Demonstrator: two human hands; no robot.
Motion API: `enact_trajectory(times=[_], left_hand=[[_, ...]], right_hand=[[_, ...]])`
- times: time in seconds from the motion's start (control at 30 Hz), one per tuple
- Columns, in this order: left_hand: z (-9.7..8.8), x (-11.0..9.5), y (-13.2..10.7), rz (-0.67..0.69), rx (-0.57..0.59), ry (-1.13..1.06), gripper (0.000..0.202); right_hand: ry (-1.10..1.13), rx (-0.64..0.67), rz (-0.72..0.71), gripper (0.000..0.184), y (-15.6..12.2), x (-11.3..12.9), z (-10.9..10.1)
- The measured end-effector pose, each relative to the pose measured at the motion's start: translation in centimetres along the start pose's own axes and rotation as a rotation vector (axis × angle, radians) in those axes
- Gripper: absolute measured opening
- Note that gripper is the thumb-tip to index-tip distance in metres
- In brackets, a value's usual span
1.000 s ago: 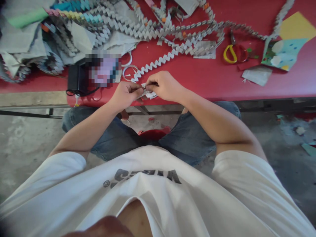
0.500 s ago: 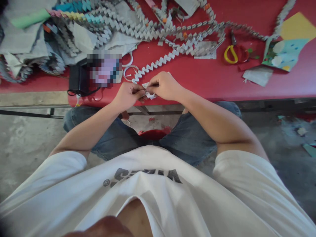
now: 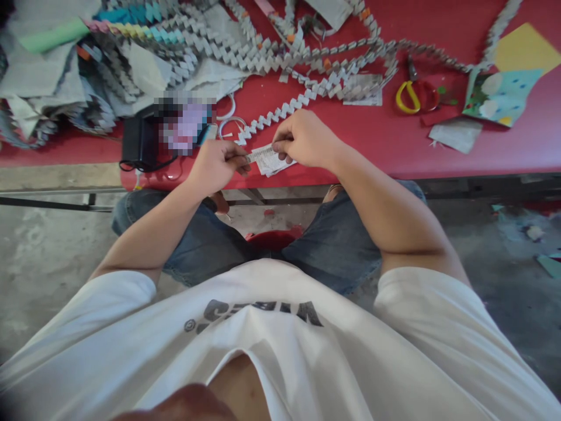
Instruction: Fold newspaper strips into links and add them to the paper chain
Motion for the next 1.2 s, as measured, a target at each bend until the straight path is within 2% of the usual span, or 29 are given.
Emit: enact_trajectory(times=[0.2,0.33,0.47,0.63,0.8,0.93,1.03,1.2], left_hand=[[-0.9,0.4,0.2,0.044,-0.044,0.05,0.019],[-1.1,0.3,0.2,0.098,-0.087,-0.033,0.015],[-0.1,-0.4,0.0,0.139,-0.044,-0.201,0.027],[0.5,-1.6,-0.6,0.222,0.029,-0.302,0.039],[-0.5,-2.9,-1.3,0.286,0.003,-0.161,0.033],[-0.9,-3.6,-1.8,0.288,-0.047,-0.052,0.017],[-1.0,-3.7,-2.1,0.327,-0.076,-0.013,0.011],[-0.8,-3.9,-2.4,0.423,-0.046,0.067,0.01]], right_hand=[[-0.044,-0.025,0.012,0.015,0.0,-0.5,-0.4],[0.106,-0.034,-0.043,0.017,0.0,-0.6,0.2],[0.301,-0.016,-0.112,0.028,-0.7,0.7,1.3],[0.348,-0.009,-0.241,0.034,-1.5,1.9,1.8],[0.21,-0.079,-0.278,0.033,-1.6,1.5,1.4],[0.094,-0.067,-0.315,0.022,-2.2,1.8,1.6],[0.041,-0.061,-0.351,0.022,-2.4,2.3,1.8],[0.033,-0.056,-0.418,0.017,-2.2,2.8,2.2]])
Point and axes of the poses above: each hand's wrist, its own y-axis towards the middle knuckle, its own z-axis out of the palm, x = y × z, the point moved 6 cm from there along y, towards the middle knuckle, and after that the axes turned 3 degrees about z, right-handed, at the moved point
